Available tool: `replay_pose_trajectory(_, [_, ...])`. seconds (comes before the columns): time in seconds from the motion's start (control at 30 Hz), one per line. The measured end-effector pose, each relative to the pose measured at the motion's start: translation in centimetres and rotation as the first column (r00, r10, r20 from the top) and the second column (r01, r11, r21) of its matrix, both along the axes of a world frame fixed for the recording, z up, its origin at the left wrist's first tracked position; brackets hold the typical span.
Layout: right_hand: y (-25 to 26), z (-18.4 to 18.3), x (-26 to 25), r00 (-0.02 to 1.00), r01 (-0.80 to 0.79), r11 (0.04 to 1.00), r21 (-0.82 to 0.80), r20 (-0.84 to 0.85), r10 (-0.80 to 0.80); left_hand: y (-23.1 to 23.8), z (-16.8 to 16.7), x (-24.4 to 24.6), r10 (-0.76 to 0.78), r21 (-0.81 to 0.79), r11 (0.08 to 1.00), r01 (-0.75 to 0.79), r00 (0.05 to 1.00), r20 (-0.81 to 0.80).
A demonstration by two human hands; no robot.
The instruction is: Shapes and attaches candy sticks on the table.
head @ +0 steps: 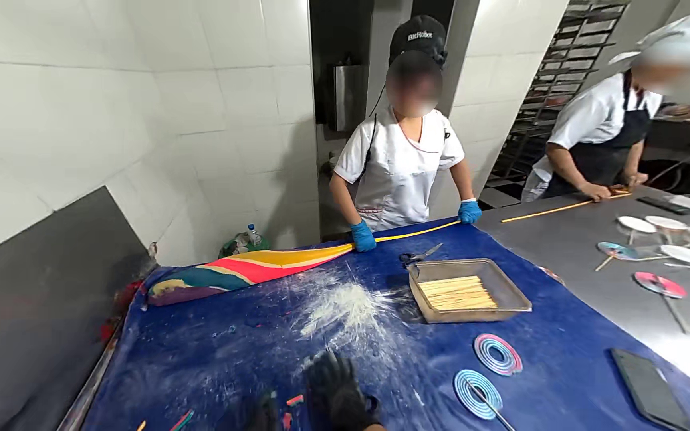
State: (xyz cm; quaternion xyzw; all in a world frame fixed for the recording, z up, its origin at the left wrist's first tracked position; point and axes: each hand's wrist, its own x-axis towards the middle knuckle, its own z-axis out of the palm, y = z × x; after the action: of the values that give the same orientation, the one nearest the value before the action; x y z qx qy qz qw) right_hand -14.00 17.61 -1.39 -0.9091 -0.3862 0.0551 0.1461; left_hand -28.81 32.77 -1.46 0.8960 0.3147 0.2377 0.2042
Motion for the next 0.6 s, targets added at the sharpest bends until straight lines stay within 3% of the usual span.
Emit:
replay_pose_trajectory(0.03, [-1.8, 0.8, -0.5, 0.991, 0.122, 0.989, -0.079, -0.054, -0.126, -2.4, 1.9, 0.1, -0.122, -0.038, 0.992, 0.119, 0.986, -0.11])
replay_pose_trajectory(0.1, [-6.8, 0.6, -1.2, 0.963, 0.21, 0.959, -0.192, -0.127, -0.237, -7.5, 9.0, 1.1, -0.327, -0.226, 0.942, 0.248, 0.827, -0.457])
replay_pose_trajectory(0.13, [-9.3, 0.2, -1.5, 0.971, 0.194, 0.963, -0.186, -0.102, -0.216, -8.8, 10.3, 1.6, -0.316, -0.197, 0.948, 0.251, 0.828, -0.463])
replay_pose_trajectory(0.17, [-10.8, -0.5, -1.6, 0.983, 0.162, 0.977, -0.136, -0.066, -0.172, -8.6, 8.0, 2.1, -0.171, 0.051, 0.982, 0.181, 0.974, -0.148])
replay_pose_trajectory(0.2, [-11.5, -1.4, -1.6, 0.992, 0.121, 0.99, -0.071, -0.011, -0.122, -7.1, 8.6, 2.8, -0.093, 0.195, 0.978, 0.072, 0.991, 0.101])
replay_pose_trajectory(0.27, [-12.5, -3.1, -1.9, 0.992, 0.066, 0.998, 0.004, 0.112, -0.066, -5.9, 16.6, 2.2, -0.065, 0.346, 0.934, -0.085, 0.914, 0.401])
replay_pose_trajectory(0.37, [-13.1, -3.4, -1.3, 0.99, 0.092, 0.994, 0.052, 0.101, -0.097, -7.8, 29.9, -0.8, -0.236, 0.541, 0.824, -0.168, 0.767, 0.597])
replay_pose_trajectory(0.43, [-13.2, -3.0, -0.6, 0.995, 0.097, 0.995, 0.002, 0.026, -0.097, -8.8, 33.8, -2.5, -0.362, 0.628, 0.766, -0.14, 0.713, 0.6])
replay_pose_trajectory(0.5, [-13.5, -1.8, -1.0, 0.995, 0.096, 0.992, 0.083, -0.023, -0.094, -9.5, 32.2, -3.2, -0.332, 0.596, 0.795, -0.111, 0.742, 0.582])
replay_pose_trajectory(0.6, [-13.9, 3.7, -4.2, 0.958, 0.143, 0.958, 0.248, -0.279, -0.071, -10.3, 21.6, -1.6, -0.101, 0.239, 0.97, -0.032, 0.846, 0.523])
